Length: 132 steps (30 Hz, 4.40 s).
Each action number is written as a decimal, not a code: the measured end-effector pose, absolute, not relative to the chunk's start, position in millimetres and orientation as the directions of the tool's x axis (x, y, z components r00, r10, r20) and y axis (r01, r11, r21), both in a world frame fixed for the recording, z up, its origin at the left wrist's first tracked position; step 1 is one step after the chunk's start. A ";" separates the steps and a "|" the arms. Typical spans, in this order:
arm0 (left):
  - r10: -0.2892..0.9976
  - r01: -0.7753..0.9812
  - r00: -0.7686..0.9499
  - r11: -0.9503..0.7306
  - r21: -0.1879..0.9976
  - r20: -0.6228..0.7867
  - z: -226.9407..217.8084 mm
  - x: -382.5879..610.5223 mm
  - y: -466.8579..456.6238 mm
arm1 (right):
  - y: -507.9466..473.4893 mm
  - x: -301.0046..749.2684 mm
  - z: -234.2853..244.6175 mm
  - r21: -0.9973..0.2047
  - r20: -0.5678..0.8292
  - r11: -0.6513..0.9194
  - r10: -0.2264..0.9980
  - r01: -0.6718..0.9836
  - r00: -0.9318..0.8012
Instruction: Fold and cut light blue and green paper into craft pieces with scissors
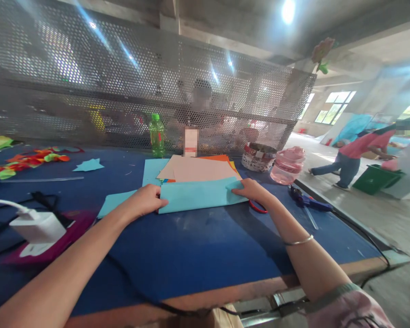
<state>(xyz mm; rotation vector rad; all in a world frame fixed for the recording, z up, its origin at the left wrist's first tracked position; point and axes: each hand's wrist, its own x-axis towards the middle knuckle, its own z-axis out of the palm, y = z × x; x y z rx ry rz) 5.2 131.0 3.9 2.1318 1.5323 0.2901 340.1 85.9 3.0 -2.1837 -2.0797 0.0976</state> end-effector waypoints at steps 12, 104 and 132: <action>0.950 0.890 0.306 -0.265 0.371 -0.056 1.2 9.4 129.9 | 82.5 338.0 -2.0 -0.073 0.034 -0.067 0.997 0.995 0.070; 0.640 0.659 0.751 -0.741 0.129 -0.160 -2.0 22.2 94.5 | 74.9 321.8 -4.2 -0.164 0.251 -0.073 0.961 0.984 0.114; 0.721 0.669 0.687 -0.677 0.307 0.090 -0.1 13.1 115.5 | 69.9 249.5 -28.6 -0.169 0.317 0.400 0.887 0.901 -0.335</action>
